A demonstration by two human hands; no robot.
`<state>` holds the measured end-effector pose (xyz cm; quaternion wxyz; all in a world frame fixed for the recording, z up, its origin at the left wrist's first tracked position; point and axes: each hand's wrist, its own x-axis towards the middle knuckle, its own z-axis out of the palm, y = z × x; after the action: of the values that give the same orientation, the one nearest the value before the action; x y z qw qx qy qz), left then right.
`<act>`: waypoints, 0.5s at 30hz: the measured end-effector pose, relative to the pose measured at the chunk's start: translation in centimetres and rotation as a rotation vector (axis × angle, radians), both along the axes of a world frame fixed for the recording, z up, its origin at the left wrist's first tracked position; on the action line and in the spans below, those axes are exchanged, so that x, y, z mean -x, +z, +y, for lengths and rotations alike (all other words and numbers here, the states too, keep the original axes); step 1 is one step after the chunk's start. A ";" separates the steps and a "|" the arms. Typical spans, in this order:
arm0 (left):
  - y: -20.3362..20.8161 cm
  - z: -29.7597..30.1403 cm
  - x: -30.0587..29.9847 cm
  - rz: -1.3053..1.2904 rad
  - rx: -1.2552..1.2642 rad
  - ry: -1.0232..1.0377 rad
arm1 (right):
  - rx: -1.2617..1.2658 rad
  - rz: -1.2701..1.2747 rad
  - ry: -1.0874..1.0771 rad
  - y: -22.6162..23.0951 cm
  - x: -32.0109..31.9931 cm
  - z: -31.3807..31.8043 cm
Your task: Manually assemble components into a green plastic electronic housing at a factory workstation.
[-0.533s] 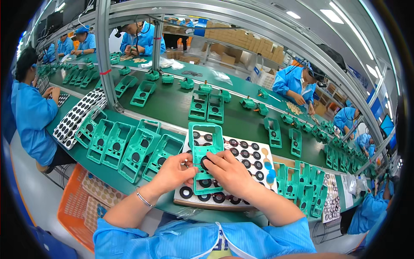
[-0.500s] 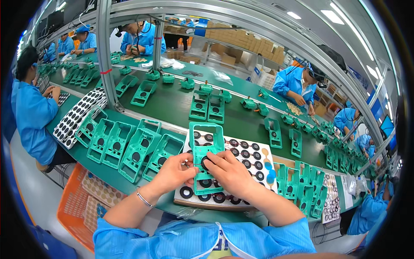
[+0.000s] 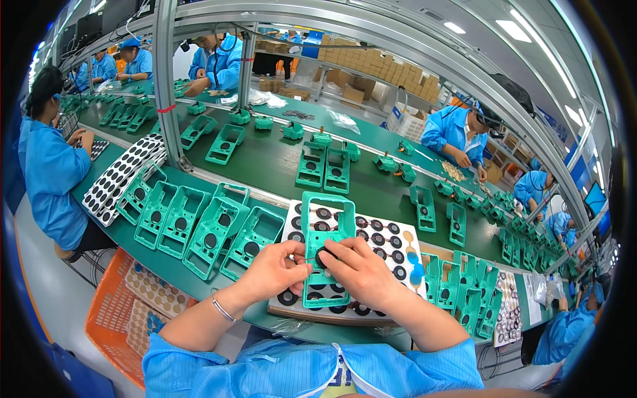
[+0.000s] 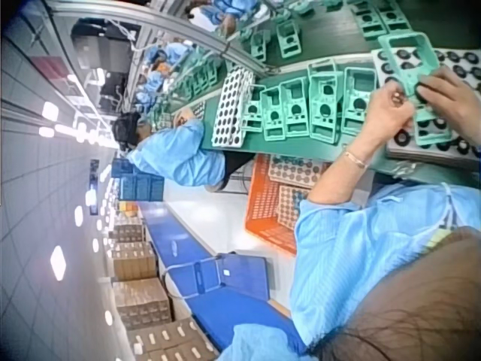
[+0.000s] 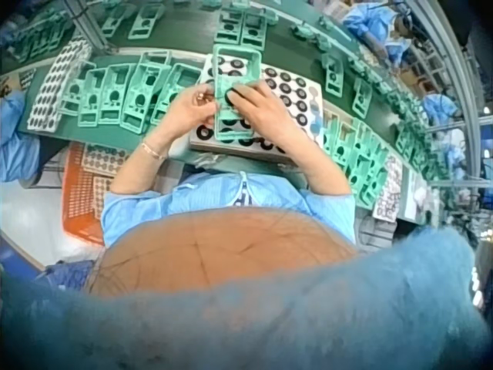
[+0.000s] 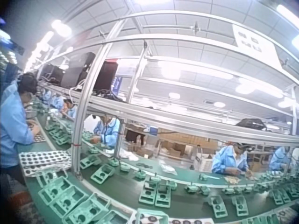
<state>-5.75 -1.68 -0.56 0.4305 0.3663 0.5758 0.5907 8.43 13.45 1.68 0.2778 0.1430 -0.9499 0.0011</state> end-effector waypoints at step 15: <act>0.4 -0.1 -0.3 -0.026 0.007 -0.005 | -0.011 -0.027 -0.003 0.0 -0.5 0.3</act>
<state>-5.44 -1.73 -0.14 0.4406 0.3583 0.5712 0.5926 8.98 13.75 1.71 0.2641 0.1430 -0.9538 -0.0026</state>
